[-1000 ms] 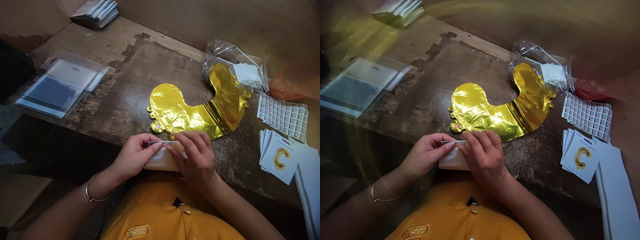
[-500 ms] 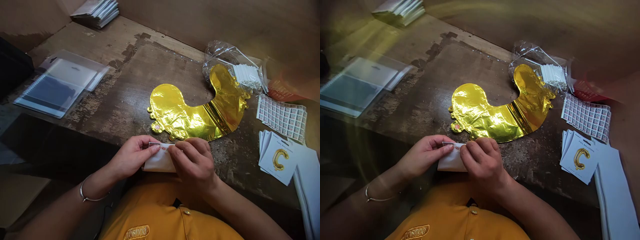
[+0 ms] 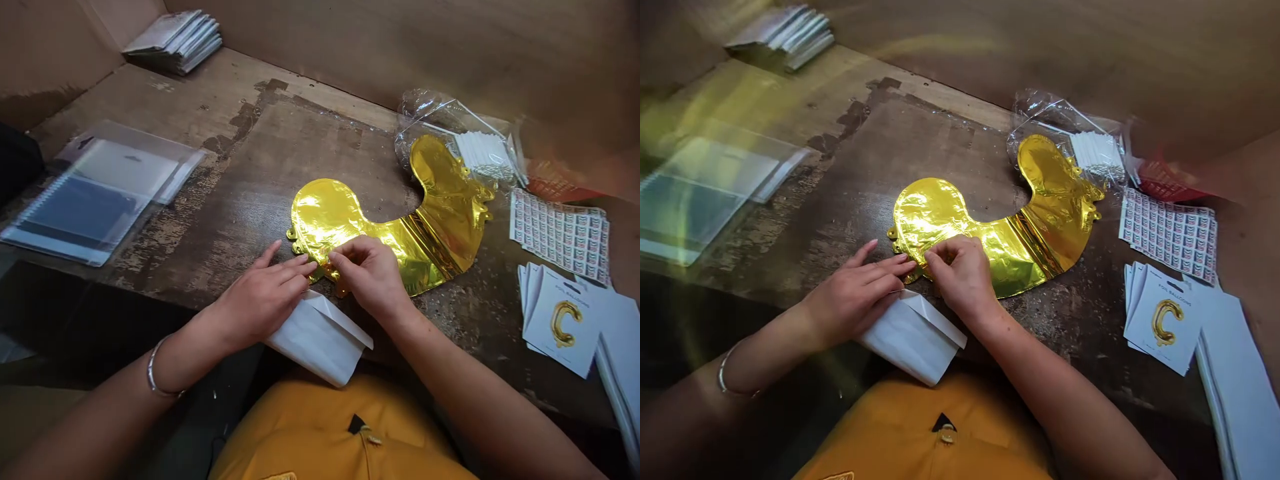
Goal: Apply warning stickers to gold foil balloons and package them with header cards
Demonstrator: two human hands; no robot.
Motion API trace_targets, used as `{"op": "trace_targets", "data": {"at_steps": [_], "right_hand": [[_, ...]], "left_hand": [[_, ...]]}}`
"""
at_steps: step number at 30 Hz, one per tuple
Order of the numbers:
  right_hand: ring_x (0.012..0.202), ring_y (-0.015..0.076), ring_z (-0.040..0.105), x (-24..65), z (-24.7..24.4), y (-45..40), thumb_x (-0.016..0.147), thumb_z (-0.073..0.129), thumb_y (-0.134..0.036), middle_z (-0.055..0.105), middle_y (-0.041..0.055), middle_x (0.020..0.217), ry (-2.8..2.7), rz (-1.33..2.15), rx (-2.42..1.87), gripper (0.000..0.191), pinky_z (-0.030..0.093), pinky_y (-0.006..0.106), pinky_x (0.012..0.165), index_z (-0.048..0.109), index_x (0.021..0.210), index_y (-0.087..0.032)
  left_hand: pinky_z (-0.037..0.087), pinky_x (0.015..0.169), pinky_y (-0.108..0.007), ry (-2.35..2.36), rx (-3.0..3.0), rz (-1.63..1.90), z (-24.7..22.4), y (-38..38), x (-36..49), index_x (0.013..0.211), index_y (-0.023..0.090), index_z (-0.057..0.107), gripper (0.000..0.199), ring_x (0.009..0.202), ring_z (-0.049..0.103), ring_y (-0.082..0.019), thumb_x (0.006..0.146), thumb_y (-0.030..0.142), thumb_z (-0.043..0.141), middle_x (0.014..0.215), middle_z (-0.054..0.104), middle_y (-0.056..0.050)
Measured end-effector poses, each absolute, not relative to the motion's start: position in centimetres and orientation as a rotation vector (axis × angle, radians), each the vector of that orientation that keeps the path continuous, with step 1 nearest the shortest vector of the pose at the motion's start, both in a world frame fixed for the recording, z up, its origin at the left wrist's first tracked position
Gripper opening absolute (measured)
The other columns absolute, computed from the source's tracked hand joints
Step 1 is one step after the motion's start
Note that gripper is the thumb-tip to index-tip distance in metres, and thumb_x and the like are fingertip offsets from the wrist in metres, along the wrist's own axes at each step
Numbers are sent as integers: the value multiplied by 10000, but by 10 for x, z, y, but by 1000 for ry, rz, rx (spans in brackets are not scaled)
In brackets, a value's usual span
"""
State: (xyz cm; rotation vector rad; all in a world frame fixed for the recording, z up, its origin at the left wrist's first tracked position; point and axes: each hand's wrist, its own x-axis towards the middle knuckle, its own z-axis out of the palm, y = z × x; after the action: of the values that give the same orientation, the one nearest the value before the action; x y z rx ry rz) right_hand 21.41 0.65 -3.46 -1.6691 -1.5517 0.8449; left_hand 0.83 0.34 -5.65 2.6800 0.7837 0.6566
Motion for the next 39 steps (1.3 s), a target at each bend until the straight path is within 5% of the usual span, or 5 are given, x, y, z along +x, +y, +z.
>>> {"op": "trace_targets", "data": {"at_steps": [7, 29, 34, 39], "right_hand": [[740, 177, 560, 208, -34, -5, 817, 626, -278, 648, 29, 707, -1729, 552, -1720, 174, 430, 341, 710, 660, 666, -199], [761, 199, 545, 203, -40, 1, 804, 657, -288, 653, 39, 726, -1877, 442, -1821, 138, 405, 352, 731, 661, 701, -197], [757, 215, 534, 211, -36, 4, 795, 670, -306, 627, 92, 898, -1916, 84, -1917, 226, 416, 348, 660, 607, 959, -164], [971, 245, 580, 218, -27, -8, 885, 521, -138, 677, 118, 1068, -2355, -38, -1458, 191, 478, 380, 831, 659, 1008, -179]], "left_hand": [[188, 1208, -415, 795, 2669, 687, -62, 1, 6, 939, 144, 615, 117, 1214, 596, -195, 930, 128, 500, 1241, 679, -80], [195, 1198, -493, 765, 2660, 670, -59, 2, 6, 1039, 126, 625, 216, 1220, 592, -223, 895, 79, 470, 1230, 679, -119], [205, 1188, -521, 801, 2654, 709, -60, 2, 7, 1061, 141, 625, 229, 1164, 631, -222, 911, 101, 458, 1196, 698, -102], [267, 1168, -509, 780, 2591, 715, -61, 3, 5, 1008, 155, 607, 170, 1182, 613, -207, 929, 123, 460, 1212, 686, -98]]}}
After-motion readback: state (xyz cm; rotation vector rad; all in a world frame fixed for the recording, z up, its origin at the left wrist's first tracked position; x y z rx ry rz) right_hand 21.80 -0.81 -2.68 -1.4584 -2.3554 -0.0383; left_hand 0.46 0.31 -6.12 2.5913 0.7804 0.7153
